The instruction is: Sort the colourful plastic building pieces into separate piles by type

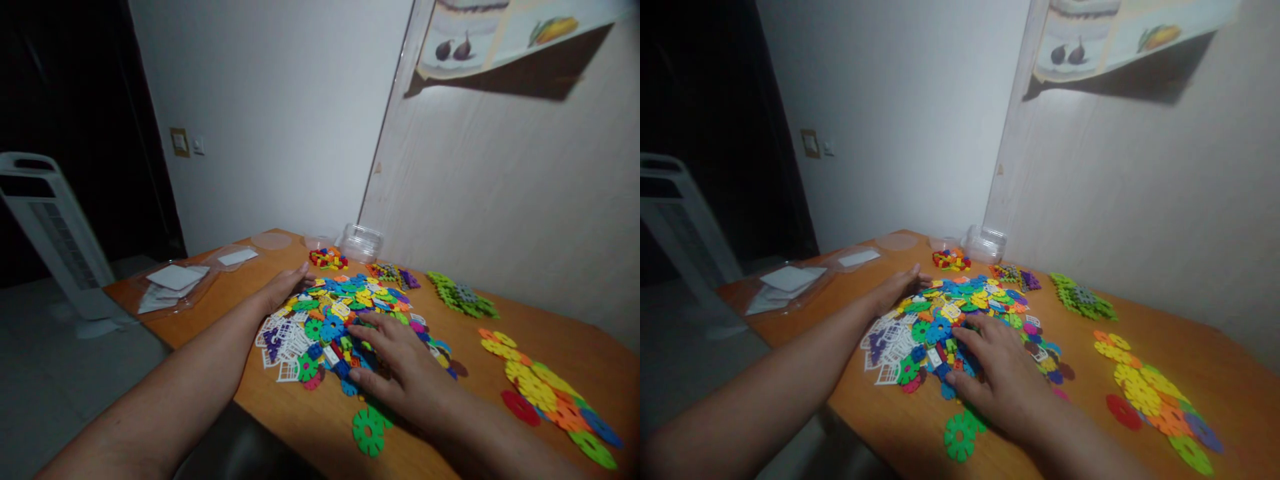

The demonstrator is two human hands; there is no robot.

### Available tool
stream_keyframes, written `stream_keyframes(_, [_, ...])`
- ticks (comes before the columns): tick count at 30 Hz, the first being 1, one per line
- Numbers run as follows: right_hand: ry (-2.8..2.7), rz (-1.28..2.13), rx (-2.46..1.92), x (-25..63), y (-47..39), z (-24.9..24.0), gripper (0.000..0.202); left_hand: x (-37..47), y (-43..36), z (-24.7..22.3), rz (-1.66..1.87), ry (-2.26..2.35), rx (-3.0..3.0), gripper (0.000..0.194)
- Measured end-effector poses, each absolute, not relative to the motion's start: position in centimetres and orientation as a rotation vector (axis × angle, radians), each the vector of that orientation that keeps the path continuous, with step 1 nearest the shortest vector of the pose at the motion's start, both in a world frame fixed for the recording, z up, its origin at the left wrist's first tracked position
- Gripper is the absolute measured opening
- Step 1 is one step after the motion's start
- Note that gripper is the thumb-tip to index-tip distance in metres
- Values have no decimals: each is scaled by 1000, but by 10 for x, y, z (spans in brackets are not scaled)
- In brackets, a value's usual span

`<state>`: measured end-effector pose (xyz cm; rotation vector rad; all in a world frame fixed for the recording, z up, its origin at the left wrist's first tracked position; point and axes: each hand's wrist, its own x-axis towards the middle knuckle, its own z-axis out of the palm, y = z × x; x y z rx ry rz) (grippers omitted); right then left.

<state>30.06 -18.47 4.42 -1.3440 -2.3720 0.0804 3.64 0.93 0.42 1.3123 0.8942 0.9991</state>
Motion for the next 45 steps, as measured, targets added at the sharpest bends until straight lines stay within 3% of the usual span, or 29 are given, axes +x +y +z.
stream_keyframes(7, [-2603, 42, -1285, 254, -149, 54, 72, 37, 4, 8, 984, 879, 1324, 79])
stream_keyframes(20, [-2405, 44, -1475, 284, -132, 57, 24, 37, 1, 10, 981, 893, 1330, 76])
stream_keyframes(39, [-2095, -47, -1717, 350, -129, 49, 12, 40, 0, 12, 983, 909, 1321, 73])
stream_keyframes(45, [-2298, -89, -1629, 314, -115, 67, 25, 40, 2, 10, 983, 913, 1327, 79])
